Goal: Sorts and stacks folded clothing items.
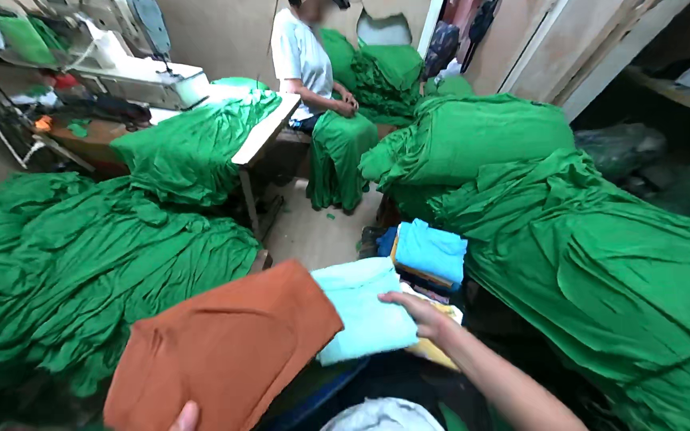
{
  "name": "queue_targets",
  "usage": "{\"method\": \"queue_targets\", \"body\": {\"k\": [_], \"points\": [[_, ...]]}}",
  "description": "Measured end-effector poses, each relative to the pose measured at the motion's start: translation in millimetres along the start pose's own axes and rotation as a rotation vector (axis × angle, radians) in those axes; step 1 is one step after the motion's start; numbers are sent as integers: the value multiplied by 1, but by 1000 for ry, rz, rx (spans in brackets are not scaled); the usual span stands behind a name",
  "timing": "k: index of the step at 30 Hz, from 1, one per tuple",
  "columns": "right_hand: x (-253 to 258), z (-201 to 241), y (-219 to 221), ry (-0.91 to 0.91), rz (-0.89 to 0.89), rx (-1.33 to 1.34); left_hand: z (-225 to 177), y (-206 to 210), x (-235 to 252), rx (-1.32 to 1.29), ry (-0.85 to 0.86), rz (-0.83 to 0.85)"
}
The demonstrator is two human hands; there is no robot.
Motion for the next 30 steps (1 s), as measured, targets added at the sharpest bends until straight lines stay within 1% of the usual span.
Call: {"method": "queue_targets", "body": {"k": [2,4,7,9,10,12,15,16,18,20,21,22,23,24,25,26,27,28,29,30], "points": [[2,-11,-21,51,-30,97,11,6,0,-44,-76,-15],[6,-27,-40,87,-70,179,40,-8,-2,35,-244,-111],[9,-49,-51,97,-127,321,107,-72,-3,364,-528,-194],[12,-55,-48,93,-159,374,136,-105,-5,464,-616,-233],[13,-53,-46,84,-174,375,138,-109,-3,482,-626,-241],[11,-46,-47,33,-189,356,130,-100,1,502,-633,-237],[8,-32,-58,-107,-163,366,122,-90,7,558,-637,-207],[6,-27,-61,-150,-161,377,121,-92,9,620,-627,-186],[1,-15,-68,-211,-188,396,114,-98,10,854,-564,-121],[-4,-6,-69,-242,-226,395,100,-96,9,1176,-426,-61],[-7,-1,-67,-250,-225,395,91,-90,8,1327,-286,-48],[-8,3,-63,-257,-207,399,83,-81,8,1406,-129,-41],[-9,8,-59,-269,-174,405,77,-69,7,1407,12,-25],[-10,14,-53,-282,-138,411,75,-54,7,1338,94,10],[-11,20,-45,-290,-109,411,75,-36,5,1216,85,71],[-12,28,-37,-298,-81,404,81,-18,5,1048,8,155],[-13,35,-27,-301,-48,393,92,-2,5,864,-129,254],[-14,41,-17,-302,-8,380,106,11,7,679,-301,337],[-14,47,-7,-304,49,370,118,23,11,487,-474,382],[-14,53,3,-307,121,359,124,34,16,314,-591,387]]}}
Point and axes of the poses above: each hand's wrist, its own x-axis towards the middle knuckle, its own y-axis out of the palm, z = x × y, the point moved 5 cm from there along x, towards the middle knuckle, and after that the axes turned 4 degrees about z, right-handed, at the moved point
